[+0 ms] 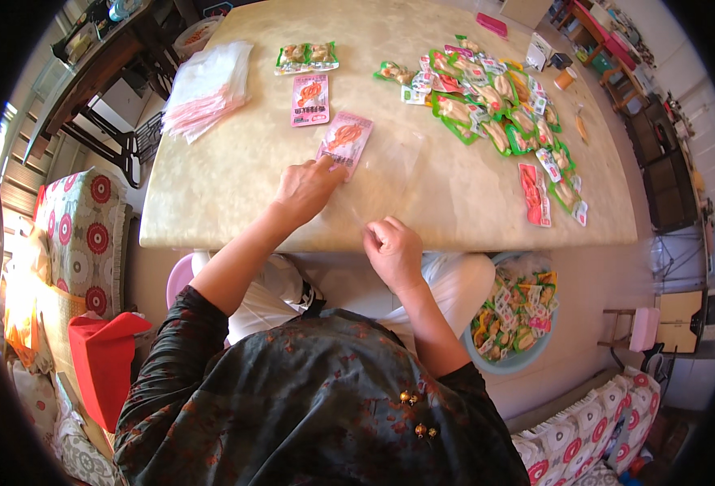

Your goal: The person sorts small snack packets on a table and places them into clear plastic bags. They open each bag, insert several snack packets, and then set the filled bag aside into a pink basin.

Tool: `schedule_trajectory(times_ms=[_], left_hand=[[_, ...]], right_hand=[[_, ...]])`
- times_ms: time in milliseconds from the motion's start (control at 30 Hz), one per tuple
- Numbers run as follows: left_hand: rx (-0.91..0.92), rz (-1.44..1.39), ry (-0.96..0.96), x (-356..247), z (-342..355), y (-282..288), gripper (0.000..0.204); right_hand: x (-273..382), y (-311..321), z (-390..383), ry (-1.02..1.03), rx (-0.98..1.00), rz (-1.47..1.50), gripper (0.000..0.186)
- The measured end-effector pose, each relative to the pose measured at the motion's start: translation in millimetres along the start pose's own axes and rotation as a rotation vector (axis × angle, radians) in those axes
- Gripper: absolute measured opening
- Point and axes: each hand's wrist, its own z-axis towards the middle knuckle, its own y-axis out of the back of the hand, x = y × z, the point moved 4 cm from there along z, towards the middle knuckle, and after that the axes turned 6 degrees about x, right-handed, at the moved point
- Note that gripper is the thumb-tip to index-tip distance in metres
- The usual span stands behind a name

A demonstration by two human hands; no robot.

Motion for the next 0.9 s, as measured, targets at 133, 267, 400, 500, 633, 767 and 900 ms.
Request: schedule_trajectory(times_ms=[133,267,400,500,633,767,900], left_hand=[[0.268,-0.523,-0.162,29.5,-5.1,26.8,0.06],[0.1,-0.479,0.309,81.7,44.3,35.1,0.078],[0.006,-0.306,0.735,108.7,76.3,3.2,0.093],[-0.061,-0.218,0.849,114.0,82.3,-18.2,0.095],[-0.053,-0.331,0.855,119.0,82.4,-17.5,0.091],[-0.179,-0.43,0.851,133.9,73.6,-22.1,0.063],[-0.399,-0.915,0.753,171.0,53.8,-48.6,0.024]], right_hand=[[-1.0,-0.2,-2.4,-0.036,-0.002,0.043,0.008],[0.2,-1.9,-1.1,0.0,-0.02,0.027,0.01],[-4.6,-3.7,-3.3,0.062,-0.041,0.001,0.011],[-3.5,-2.9,-3.3,0.019,-0.035,0.046,0.011],[-2.8,-2.0,-4.3,-0.001,-0.033,0.025,0.011],[-3.5,-2.5,-3.0,0.013,-0.038,0.023,0.011],[-2.3,-4.6,-3.7,0.051,-0.064,-0.017,0.011]])
